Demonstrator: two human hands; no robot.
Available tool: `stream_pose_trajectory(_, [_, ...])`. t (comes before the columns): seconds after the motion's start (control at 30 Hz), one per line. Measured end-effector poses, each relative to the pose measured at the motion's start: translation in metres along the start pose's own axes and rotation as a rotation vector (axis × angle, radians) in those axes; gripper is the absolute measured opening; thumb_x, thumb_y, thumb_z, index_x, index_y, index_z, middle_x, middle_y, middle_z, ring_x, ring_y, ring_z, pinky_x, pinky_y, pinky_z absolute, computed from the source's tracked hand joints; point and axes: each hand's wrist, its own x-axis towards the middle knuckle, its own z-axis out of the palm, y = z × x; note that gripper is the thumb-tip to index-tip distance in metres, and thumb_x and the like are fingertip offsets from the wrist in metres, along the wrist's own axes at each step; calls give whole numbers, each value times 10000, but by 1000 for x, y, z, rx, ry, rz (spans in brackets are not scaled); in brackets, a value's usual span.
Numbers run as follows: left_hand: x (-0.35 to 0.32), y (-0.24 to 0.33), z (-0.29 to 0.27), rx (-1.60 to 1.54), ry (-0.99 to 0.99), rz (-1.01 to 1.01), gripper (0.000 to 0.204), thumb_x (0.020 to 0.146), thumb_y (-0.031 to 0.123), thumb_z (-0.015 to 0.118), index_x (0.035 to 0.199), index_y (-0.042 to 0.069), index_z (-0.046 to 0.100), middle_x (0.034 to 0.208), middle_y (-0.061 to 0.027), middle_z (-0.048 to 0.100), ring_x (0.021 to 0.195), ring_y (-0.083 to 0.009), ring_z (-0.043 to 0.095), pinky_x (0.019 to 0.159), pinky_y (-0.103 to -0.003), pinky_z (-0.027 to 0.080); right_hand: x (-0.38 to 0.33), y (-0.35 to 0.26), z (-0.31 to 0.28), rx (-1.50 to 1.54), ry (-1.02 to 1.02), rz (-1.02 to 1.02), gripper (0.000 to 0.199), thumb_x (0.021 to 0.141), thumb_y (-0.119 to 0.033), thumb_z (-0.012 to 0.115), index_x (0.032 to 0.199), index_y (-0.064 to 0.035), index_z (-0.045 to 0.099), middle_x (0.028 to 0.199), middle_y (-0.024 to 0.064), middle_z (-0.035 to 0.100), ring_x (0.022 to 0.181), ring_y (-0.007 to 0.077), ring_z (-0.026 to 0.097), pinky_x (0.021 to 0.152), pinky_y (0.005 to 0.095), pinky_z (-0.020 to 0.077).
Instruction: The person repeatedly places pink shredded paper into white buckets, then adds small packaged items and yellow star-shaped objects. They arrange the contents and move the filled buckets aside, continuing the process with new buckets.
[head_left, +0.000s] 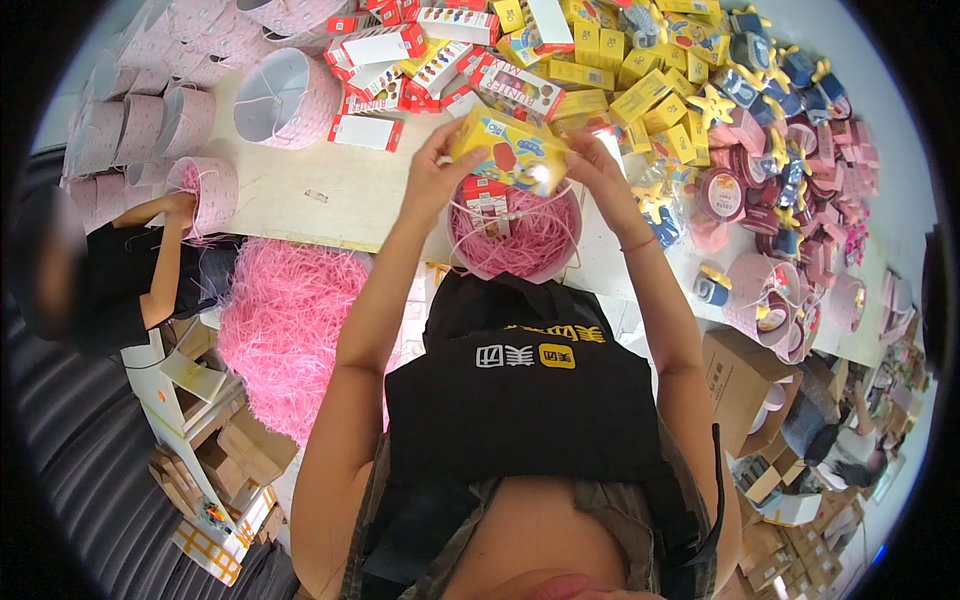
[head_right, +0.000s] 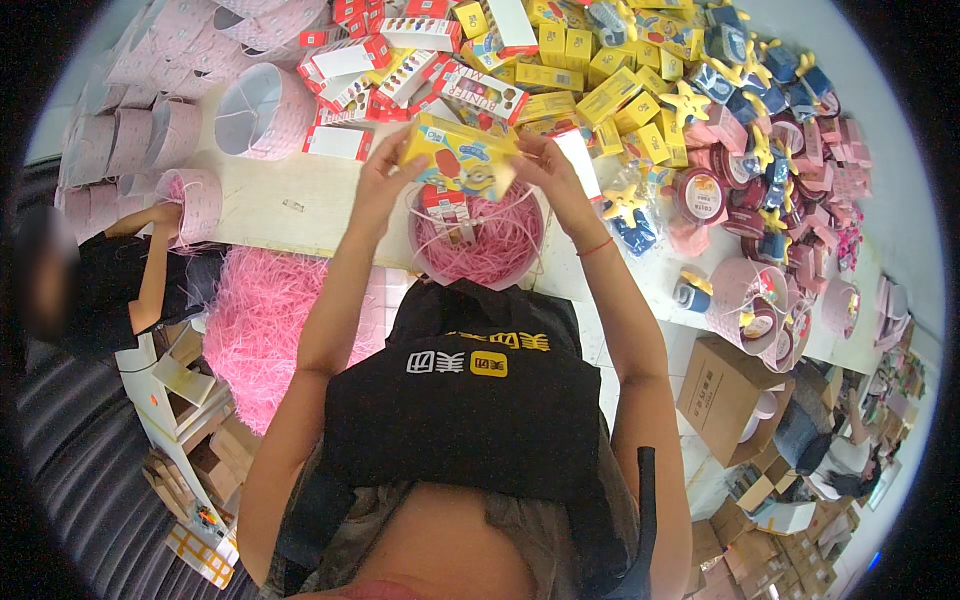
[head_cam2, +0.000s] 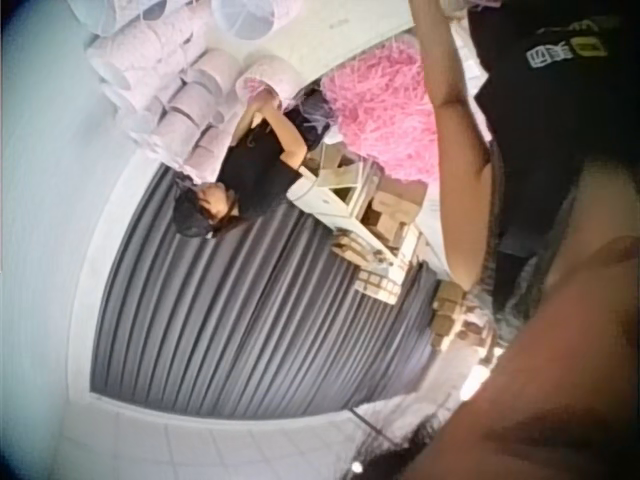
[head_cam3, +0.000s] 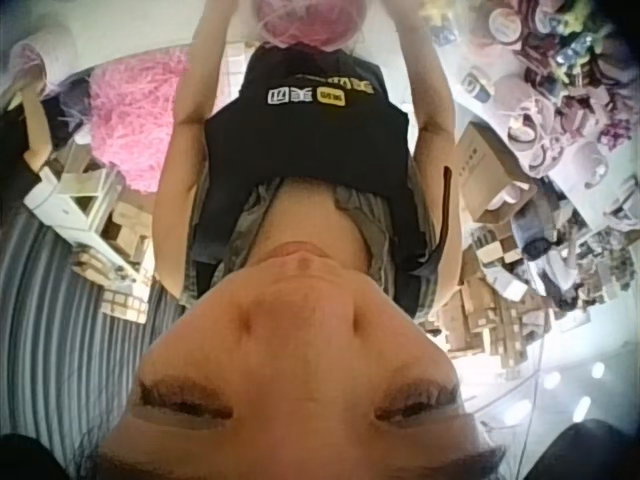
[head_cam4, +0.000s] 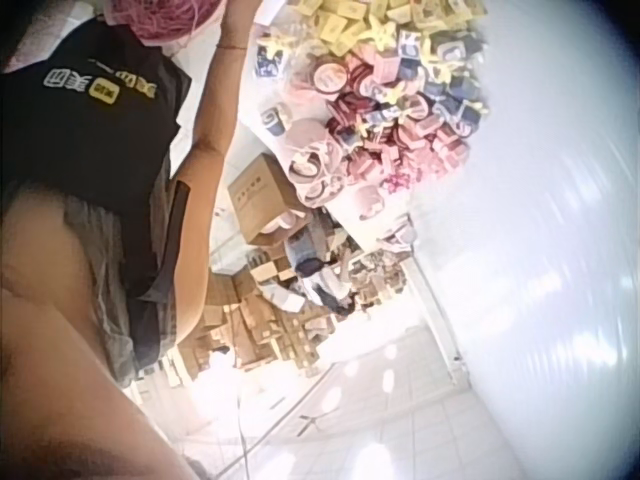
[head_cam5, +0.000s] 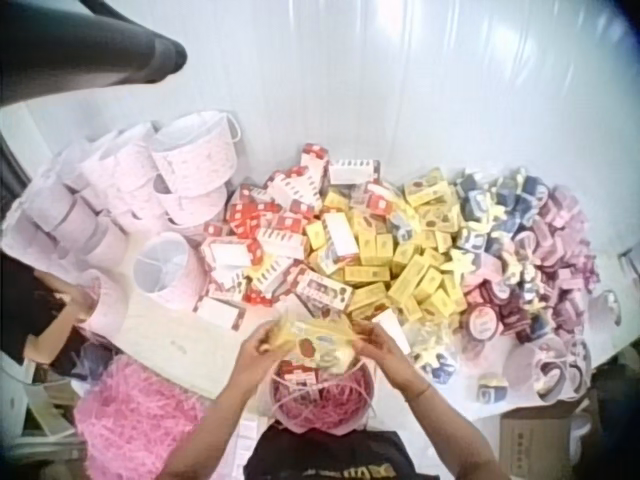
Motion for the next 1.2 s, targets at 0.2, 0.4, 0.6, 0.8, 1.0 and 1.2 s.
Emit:
stream_pose_trajectory(0.2, [3, 38, -6, -13, -275, 130, 516, 768, -59, 700, 1256, 84, 610, 1247, -84, 565, 1149, -177, 565, 916, -310, 504, 2, -13, -11, 258, -68, 85, 510, 998, -371, 539, 1383, -42, 482, 1347, 99, 546, 1217, 191, 543, 1018, 353, 434])
stream_pose_trajectory(0.4, [-13, 46, 5, 383, -369, 571, 608, 700, -150, 583, 1258, 92, 580, 1355, -79, 480, 1317, -259, 454, 1073, -417, 413, -26, -49, 11, 450, -117, 241, 735, 837, -50, 715, 1461, -38, 325, 1384, 117, 502, 1245, 241, 546, 1059, 356, 443])
stream_pose_trajectory(0.6, [-29, 32, 11, -86, -337, -77, 778, 731, -77, 690, 1419, 110, 378, 1336, -153, 544, 1207, -237, 550, 1028, -358, 429, -28, -58, 7, 14, -205, -119, 776, 799, -60, 751, 1471, -89, 362, 1430, 90, 480, 1326, 213, 459, 1089, 346, 389])
stream_pose_trajectory(0.8, [-19, 33, 13, 68, -306, 36, 710, 783, 10, 741, 1353, 93, 325, 1156, -169, 614, 1119, -222, 598, 957, -344, 472, -12, -68, 5, -513, -288, -229, 741, 801, -195, 793, 1456, -146, 451, 1428, 36, 487, 1314, 202, 462, 1089, 384, 379])
stream_pose_trajectory(1.0, [15, 26, 16, -23, 50, 126, 635, 776, 150, 805, 1270, 43, 420, 1088, -147, 652, 947, -188, 650, 758, -318, 544, 24, -50, 14, -245, -297, -253, 882, 833, -38, 731, 1543, -159, 222, 1335, 136, 531, 1247, 196, 518, 942, 329, 510])
stream_pose_trajectory(1.2, [3, -46, 6, 1139, -272, 181, 354, 817, 175, 667, 1146, 60, 602, 1130, -113, 662, 947, -258, 681, 754, -405, 549, 12, -2, 10, -474, -193, -267, 753, 820, 9, 707, 1463, -129, 341, 1353, 110, 489, 1218, 223, 537, 858, 315, 545])
